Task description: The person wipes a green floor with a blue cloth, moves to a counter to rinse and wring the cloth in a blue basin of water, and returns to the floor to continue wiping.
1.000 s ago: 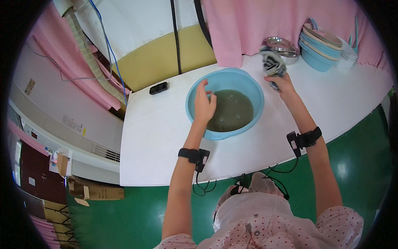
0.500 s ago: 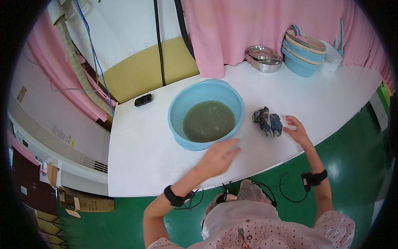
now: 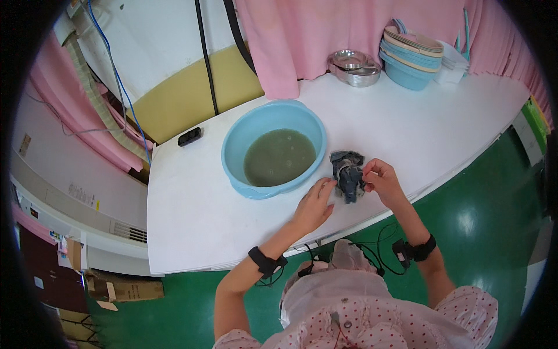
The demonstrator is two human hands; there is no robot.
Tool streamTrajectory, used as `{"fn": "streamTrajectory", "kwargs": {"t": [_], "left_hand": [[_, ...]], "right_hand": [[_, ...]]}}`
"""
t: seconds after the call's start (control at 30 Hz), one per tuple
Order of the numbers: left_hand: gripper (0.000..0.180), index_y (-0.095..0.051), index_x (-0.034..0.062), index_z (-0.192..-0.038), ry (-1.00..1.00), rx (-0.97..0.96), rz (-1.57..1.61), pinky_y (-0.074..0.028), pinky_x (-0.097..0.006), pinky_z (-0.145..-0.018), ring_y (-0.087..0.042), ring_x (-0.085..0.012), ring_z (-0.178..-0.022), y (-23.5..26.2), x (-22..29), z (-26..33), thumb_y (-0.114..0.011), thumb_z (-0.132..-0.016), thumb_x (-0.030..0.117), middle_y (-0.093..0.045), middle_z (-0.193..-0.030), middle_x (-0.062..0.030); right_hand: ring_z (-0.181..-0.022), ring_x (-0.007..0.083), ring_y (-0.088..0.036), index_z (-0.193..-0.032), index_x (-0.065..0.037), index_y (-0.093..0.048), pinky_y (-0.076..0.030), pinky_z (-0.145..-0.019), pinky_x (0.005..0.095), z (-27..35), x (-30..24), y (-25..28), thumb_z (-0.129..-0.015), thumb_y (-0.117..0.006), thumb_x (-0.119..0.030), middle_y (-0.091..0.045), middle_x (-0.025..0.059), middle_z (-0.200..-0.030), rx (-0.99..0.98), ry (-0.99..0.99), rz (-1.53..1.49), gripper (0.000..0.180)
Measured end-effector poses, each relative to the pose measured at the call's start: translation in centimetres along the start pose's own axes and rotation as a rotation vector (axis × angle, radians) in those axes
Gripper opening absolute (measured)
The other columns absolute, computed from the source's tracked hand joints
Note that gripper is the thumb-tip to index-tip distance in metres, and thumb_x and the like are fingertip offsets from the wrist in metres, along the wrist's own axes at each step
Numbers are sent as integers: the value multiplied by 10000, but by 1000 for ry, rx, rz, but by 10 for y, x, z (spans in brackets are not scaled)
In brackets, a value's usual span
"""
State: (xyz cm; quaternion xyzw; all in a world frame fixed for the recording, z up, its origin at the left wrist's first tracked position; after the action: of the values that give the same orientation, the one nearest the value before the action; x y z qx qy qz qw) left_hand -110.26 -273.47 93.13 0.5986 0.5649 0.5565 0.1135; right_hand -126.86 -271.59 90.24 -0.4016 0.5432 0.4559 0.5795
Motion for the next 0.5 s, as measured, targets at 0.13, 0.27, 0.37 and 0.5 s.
{"fn": "streamTrajectory", "kwargs": {"t": [0.13,0.27,0.37,0.5], "left_hand": [[579,-384,23,-1220,-93,8,-43,-459,-393,-823,-515,-338,-1020,-15,8,-5,-623,-692,20,-397,-1217,-178],[582,-368,22,-1214,67,-50,94,-445,-396,-830,-480,-388,-1024,-35,-16,-25,-633,-697,23,-357,-1239,-196],[598,-323,21,-1211,73,101,141,-459,-350,-737,-515,-336,-902,-36,-38,-28,-612,-688,4,-411,-1159,-208],[560,-372,-5,-1174,530,96,584,-462,-315,-672,-572,-213,-762,-50,-72,-18,-621,-674,23,-546,-997,-145]], "right_hand": [[-810,311,-564,-1025,-23,-510,-469,-724,363,15,-68,-3,-704,-596,-38,-563,167,-939,255,725,786,333],[-866,333,-560,-1067,-24,-491,-459,-775,382,-21,1,-13,-676,-621,-99,-571,170,-951,-14,394,519,419],[-801,222,-547,-993,-34,-477,-450,-729,322,-1,-1,-28,-656,-632,-71,-549,117,-880,-37,270,549,373],[-675,145,-462,-931,-74,-426,-414,-623,265,22,-3,-23,-595,-660,-39,-456,45,-774,1,218,75,411]]}}
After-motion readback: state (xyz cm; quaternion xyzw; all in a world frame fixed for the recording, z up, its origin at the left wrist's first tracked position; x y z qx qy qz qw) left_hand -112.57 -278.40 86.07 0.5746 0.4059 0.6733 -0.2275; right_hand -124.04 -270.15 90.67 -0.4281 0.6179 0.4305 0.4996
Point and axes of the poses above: each hand's wrist, its own z-axis away from the middle knuckle, its own y-axis out of the back of the hand, x = y × z, the point moved 10 cm from there along -z, towards the middle knuckle
